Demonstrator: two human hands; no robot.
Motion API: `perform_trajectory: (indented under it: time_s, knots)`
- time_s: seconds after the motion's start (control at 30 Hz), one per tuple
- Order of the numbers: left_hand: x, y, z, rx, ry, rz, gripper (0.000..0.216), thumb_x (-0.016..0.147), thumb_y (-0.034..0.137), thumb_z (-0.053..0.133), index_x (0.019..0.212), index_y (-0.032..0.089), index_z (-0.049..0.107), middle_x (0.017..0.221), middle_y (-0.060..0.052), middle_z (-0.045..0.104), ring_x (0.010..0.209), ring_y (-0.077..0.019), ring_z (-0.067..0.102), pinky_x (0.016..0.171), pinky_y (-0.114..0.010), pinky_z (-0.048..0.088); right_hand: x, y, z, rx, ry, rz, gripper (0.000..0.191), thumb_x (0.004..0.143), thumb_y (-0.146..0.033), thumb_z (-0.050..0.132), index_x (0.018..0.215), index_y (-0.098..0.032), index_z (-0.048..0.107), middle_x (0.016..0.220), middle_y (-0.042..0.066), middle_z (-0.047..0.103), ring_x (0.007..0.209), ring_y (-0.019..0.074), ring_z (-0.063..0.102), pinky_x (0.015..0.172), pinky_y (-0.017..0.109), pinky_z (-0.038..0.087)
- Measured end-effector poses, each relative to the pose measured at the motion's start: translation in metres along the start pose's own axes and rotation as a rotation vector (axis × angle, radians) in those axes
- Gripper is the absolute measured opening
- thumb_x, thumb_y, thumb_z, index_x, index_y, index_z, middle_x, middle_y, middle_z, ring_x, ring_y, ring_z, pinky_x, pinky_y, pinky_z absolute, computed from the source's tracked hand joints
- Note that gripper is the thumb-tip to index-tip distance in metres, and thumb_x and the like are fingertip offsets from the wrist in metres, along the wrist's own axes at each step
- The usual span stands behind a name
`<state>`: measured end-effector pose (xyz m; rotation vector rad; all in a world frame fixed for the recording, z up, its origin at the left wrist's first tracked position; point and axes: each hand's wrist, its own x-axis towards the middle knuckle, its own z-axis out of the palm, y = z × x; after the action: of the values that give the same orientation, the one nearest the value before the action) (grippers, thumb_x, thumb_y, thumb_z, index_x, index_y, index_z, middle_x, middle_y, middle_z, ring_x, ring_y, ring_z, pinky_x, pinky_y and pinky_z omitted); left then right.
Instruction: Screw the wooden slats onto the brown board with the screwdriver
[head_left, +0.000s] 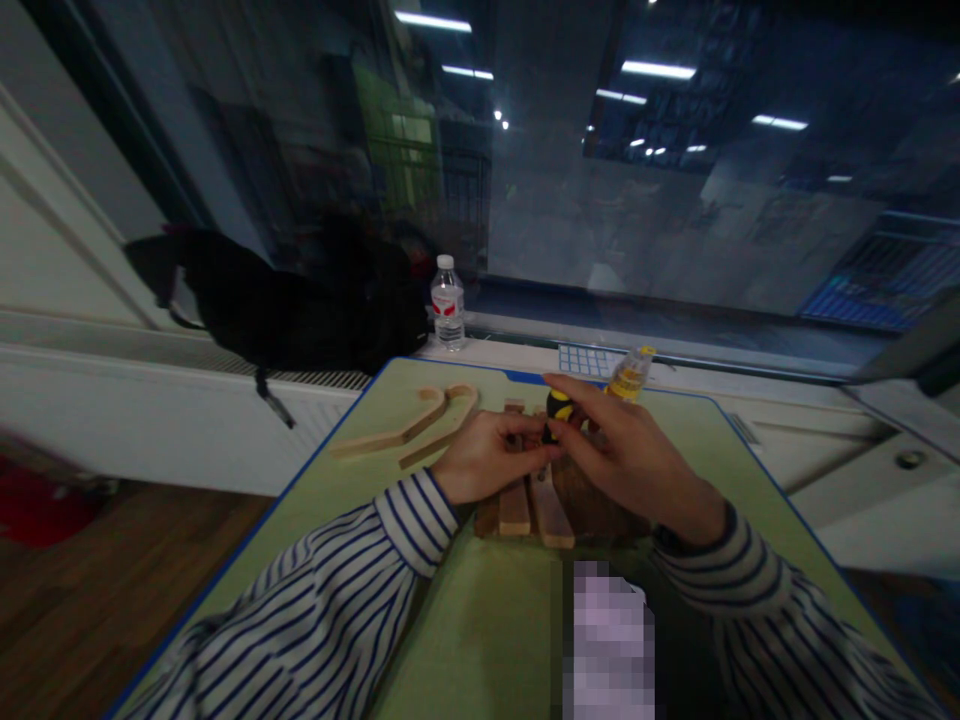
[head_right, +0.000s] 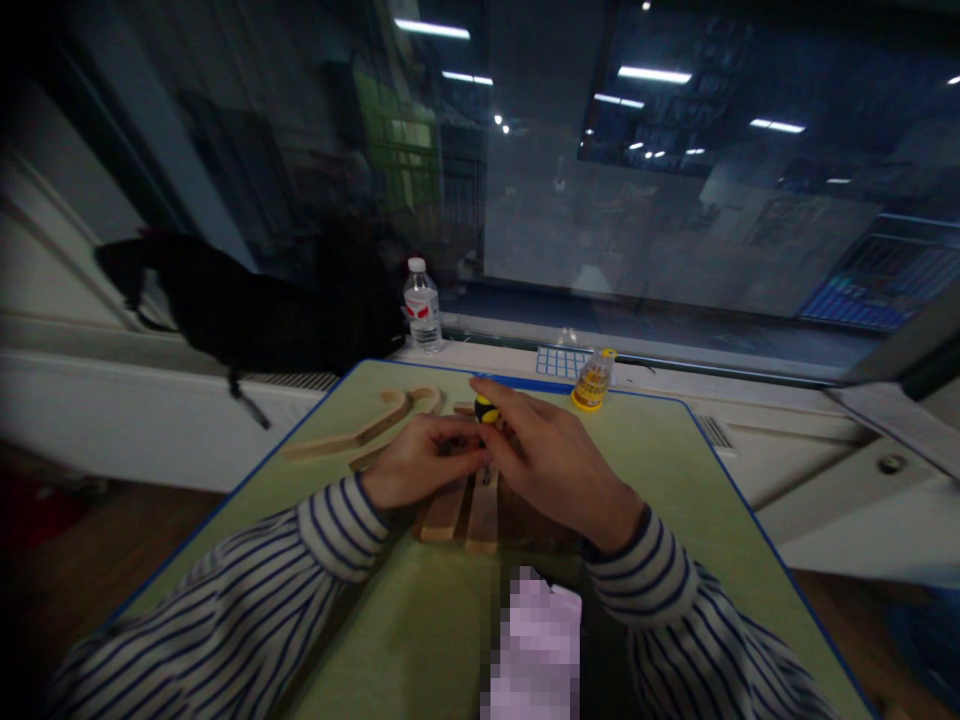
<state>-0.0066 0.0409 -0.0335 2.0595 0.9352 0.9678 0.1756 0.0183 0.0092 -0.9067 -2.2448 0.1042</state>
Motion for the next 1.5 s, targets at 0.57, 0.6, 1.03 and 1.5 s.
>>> perform_trajectory:
  time_s: [0.57, 0.6, 1.03, 1.5]
  knots:
    - [0.000, 0.006, 0.002, 0.016, -0.005, -0.010, 0.023, 0.079, 0.028, 0.059, 0.091, 0.013, 0.071, 0.077, -0.002, 0.068, 0.069, -0.0130, 0.058, 0.066, -0.021, 0.047, 0.001, 0.002, 0.004, 0.012, 0.036, -0.016, 0.042, 0.089, -0.025, 0.049, 0.131, -0.023, 0.043, 0.122, 0.009, 0.061, 0.107, 0.0209, 0.059, 0.091, 0.040, 0.049]
    - [0.000, 0.005, 0.002, 0.022, -0.002, -0.012, 0.023, 0.079, 0.029, 0.059, 0.092, 0.013, 0.070, 0.076, -0.002, 0.068, 0.068, -0.0126, 0.058, 0.065, -0.021, 0.047, 0.001, 0.002, 0.004, 0.011, 0.036, -0.018, 0.042, 0.089, -0.025, 0.049, 0.131, -0.023, 0.043, 0.122, 0.009, 0.060, 0.107, 0.0210, 0.059, 0.091, 0.040, 0.049]
    - [0.001, -0.005, 0.003, -0.071, 0.007, -0.007, 0.030, 0.078, 0.035, 0.062, 0.099, 0.013, 0.068, 0.084, -0.005, 0.069, 0.077, -0.0156, 0.062, 0.071, -0.025, 0.048, 0.000, -0.002, 0.002, -0.013, 0.026, 0.003, 0.047, 0.087, -0.025, 0.051, 0.132, -0.021, 0.041, 0.119, 0.009, 0.062, 0.099, 0.0207, 0.062, 0.086, 0.039, 0.051]
    - [0.000, -0.001, 0.002, -0.014, -0.033, 0.024, 0.025, 0.080, 0.027, 0.055, 0.097, 0.013, 0.069, 0.082, -0.002, 0.068, 0.075, -0.0148, 0.060, 0.071, -0.024, 0.046, 0.000, 0.000, 0.001, 0.011, 0.005, -0.010, 0.044, 0.088, -0.024, 0.049, 0.131, -0.022, 0.043, 0.117, 0.008, 0.063, 0.101, 0.0207, 0.061, 0.086, 0.039, 0.051]
